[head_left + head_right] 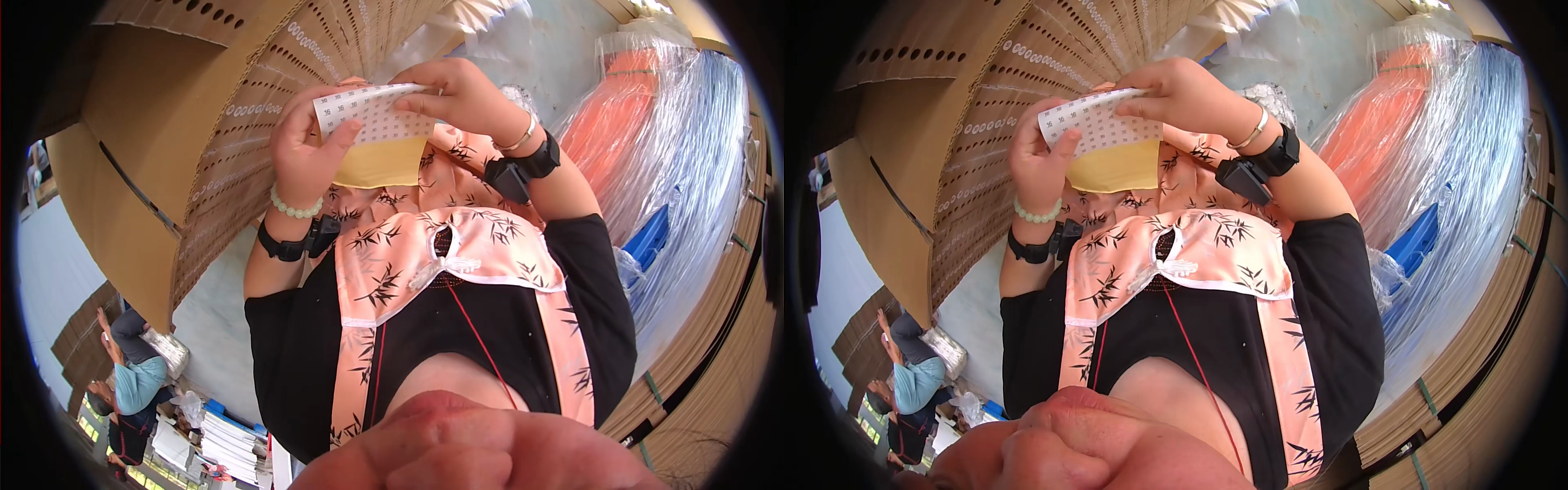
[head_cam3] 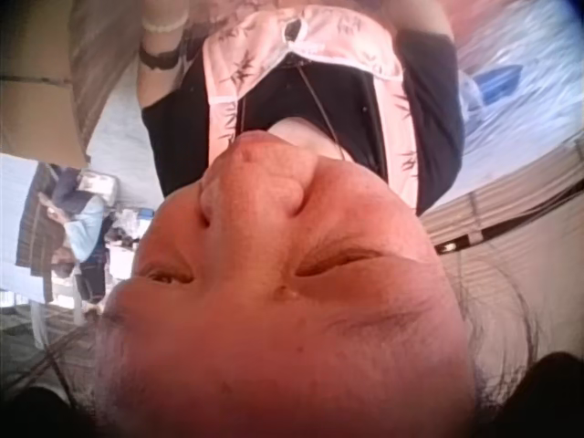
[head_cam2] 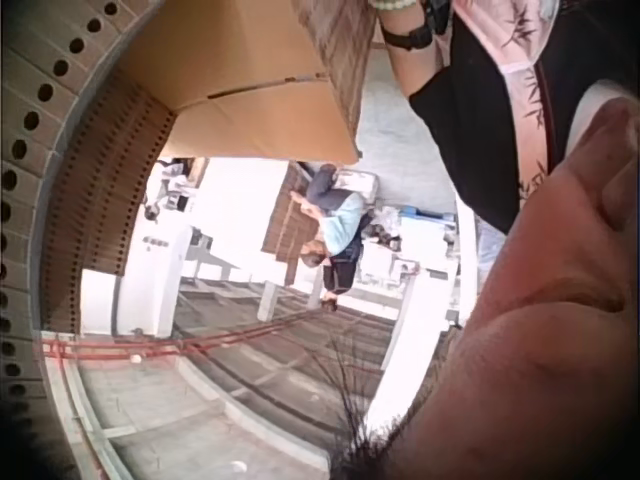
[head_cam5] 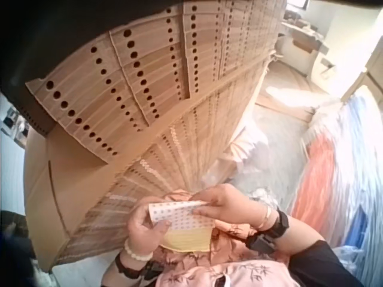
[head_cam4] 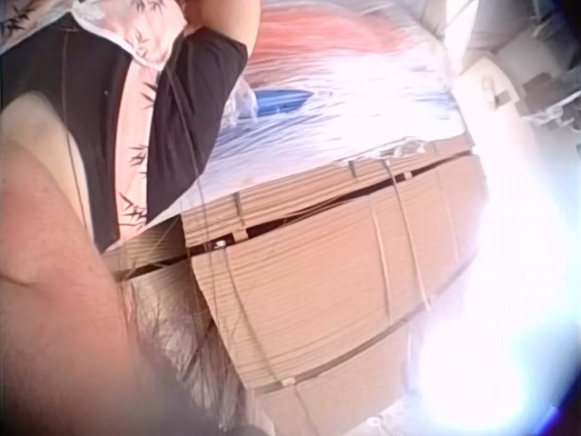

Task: Peeling small adhesive labels from a sheet and applying them to specific circular markers on flattened cardboard boxes.

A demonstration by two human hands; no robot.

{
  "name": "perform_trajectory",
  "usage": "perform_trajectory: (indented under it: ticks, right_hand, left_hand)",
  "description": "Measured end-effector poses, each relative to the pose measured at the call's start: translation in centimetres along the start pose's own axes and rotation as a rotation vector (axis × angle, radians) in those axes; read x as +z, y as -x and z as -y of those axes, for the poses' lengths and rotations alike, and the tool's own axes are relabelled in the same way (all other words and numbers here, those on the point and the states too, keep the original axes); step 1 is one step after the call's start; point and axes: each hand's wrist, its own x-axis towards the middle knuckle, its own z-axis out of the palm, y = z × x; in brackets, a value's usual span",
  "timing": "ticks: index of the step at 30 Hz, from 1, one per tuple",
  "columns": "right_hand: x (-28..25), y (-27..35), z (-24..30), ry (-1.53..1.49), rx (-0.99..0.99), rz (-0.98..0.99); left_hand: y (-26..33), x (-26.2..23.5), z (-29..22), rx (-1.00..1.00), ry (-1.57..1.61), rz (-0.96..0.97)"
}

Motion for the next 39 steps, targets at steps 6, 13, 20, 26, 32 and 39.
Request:
perform_trajectory:
  ticks: [6,13,20,26,32,39]
  right_hand:
    - [-0.8,0.2,-1.5,-0.128,0.081,-0.04]
    - [-0.2,0.4,-2.1,-0.236,0.113,-0.111]
    - [-0.7,1.3,-0.9,-0.148,0.121,-0.035]
    - [-1.4,2.0,-1.3,-0.114,0.115,-0.042]
    - [-1.6,2.5,-1.6,-0.162,0.033,-0.167]
    - [-2.0,3.0,-2.5,-0.318,0.071,-0.133]
  left_hand:
    - [-1.0,0.7,0.5,-0.374,0.588,0.046]
    - [-1.9,2.4,-0.2,-0.483,0.346,0.003]
    - [-2.0,2.1,-1.2,-0.407,0.333,0.01]
    - [-2.9,2.5,-0.9,-0.375,0.284,0.116]
    - [-3.1,2.7,-0.5,-0.402,0.37,0.105]
    - [-2.7,2.5,0.2,-0.356,0.348,0.03]
